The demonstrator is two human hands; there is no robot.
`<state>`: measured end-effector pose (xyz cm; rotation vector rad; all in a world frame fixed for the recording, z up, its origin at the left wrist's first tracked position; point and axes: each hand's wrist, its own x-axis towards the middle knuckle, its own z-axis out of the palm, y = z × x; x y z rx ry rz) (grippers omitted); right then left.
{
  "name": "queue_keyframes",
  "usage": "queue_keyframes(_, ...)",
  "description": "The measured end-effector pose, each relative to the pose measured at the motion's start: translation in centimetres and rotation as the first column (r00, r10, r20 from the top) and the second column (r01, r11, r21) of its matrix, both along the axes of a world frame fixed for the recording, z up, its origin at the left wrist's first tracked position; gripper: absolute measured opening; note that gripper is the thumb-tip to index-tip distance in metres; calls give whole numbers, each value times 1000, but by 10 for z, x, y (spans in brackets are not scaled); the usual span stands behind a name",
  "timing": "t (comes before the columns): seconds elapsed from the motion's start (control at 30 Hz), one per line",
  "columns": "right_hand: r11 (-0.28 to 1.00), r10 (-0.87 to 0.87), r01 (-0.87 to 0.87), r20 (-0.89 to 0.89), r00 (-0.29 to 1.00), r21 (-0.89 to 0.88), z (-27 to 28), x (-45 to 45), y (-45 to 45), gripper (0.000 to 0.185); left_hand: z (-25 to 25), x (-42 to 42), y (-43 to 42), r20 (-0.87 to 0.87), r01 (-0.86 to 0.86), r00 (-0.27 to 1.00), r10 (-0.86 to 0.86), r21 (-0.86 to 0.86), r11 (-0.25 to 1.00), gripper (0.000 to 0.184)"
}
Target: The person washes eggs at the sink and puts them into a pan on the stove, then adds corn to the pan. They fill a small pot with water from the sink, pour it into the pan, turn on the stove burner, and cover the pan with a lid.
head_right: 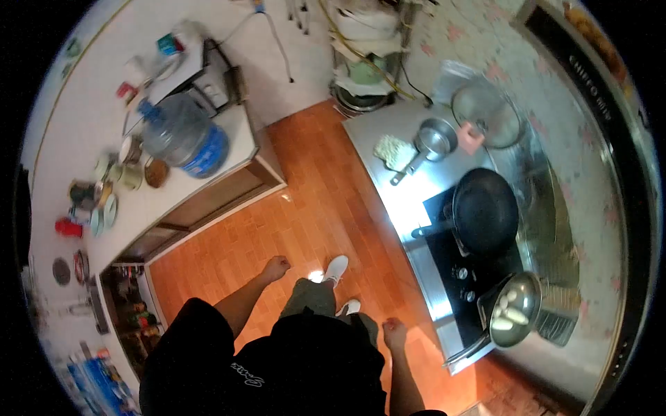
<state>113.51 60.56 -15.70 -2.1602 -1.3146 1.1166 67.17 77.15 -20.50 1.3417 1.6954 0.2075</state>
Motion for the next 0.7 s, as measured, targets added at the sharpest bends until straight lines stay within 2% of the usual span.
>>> queue_keyframes(0.07, 995, 94, -91, -129, 987, 28, -65, 7, -17, 27, 28, -10, -29, 16, -138, 990, 138, 68, 988, 25)
queue_keyframes(0.1, 991, 102, -112, -121, 987, -76, -52, -5, -9, 32, 39, -21, -50, 22, -204, 979, 203, 44, 978, 24)
queue_keyframes(0.13, 991, 108, -117, -118, 987, -66, -57, -11, 1, 32, 44, -34, -72, 29, -247, 969, 246, 18, 969, 24)
queue_keyframes(0.17, 973, 218, -221, -42, 975, -72, -69, -16, 9, 35, 25, -57, -97, -5, -264, 965, 264, -21, 964, 23)
queue_keyframes(0.2, 946, 317, -313, 33, 948, -88, -75, -12, 7, 39, 2, -71, -134, -40, -273, 962, 272, -57, 960, 22)
queue_keyframes(0.23, 957, 280, -275, 48, 959, -88, -68, -13, 7, 39, -1, -79, -162, -25, -236, 972, 235, -57, 970, 22)
queue_keyframes(0.3, 955, 296, -295, 27, 955, -43, -50, -30, 35, 41, -4, -99, -208, -169, -198, 974, 154, -286, 937, 16)
queue_keyframes(0.33, 964, 266, -265, 40, 963, -36, -43, -38, 49, 41, -11, -113, -239, 143, -632, 604, 784, -514, 580, 16)
queue_keyframes(0.37, 942, 325, -322, 14, 946, -93, -38, -44, 58, 39, -22, -125, -259, 20, -602, 587, 809, -657, 453, 16)
queue_keyframes(0.4, 920, 363, -360, -13, 932, -153, -31, -48, 63, 38, -42, -143, -289, 161, -543, 573, 804, -660, 519, 21)
queue_keyframes(0.43, 942, 300, -295, 6, 954, -159, -23, -55, 69, 38, -63, -155, -312, 296, -475, 548, 782, -660, 582, 29)
queue_keyframes(0.47, 943, 311, -308, 4, 950, -130, -16, -64, 76, 37, -66, -160, -316, 373, -432, 573, 730, -619, 656, 28)
queue_keyframes(0.5, 941, 326, -324, 2, 945, -91, -15, -68, 82, 35, -74, -160, -310, 464, -387, 644, 608, -488, 782, 27)
queue_keyframes(0.53, 959, 273, -271, 10, 962, -82, -12, -72, 86, 35, -82, -163, -303, 556, -325, 708, 435, -290, 900, 27)
queue_keyframes(0.57, 960, 273, -268, 56, 960, -76, -17, -78, 92, 33, -80, -165, -286, 623, -278, 730, 281, -105, 955, 28)
queue_keyframes(0.6, 959, 280, -274, 103, 954, -68, -20, -85, 100, 31, -81, -166, -267, 711, -259, 684, 165, 24, 966, 30)
queue_keyframes(0.63, 969, 247, -243, 107, 963, -51, -19, -91, 111, 31, -82, -183, -234, 712, -227, 689, 131, 41, 973, 30)
queue_keyframes(0.67, 988, 133, -137, -61, 989, -73, -16, -96, 121, 26, -89, -207, -200, 708, -162, 496, 503, -493, 855, 27)
queue_keyframes(0.7, 993, 16, -42, -225, 974, -111, -11, -100, 133, 21, -76, -220, -164, 463, 17, 344, 817, -873, 487, 25)
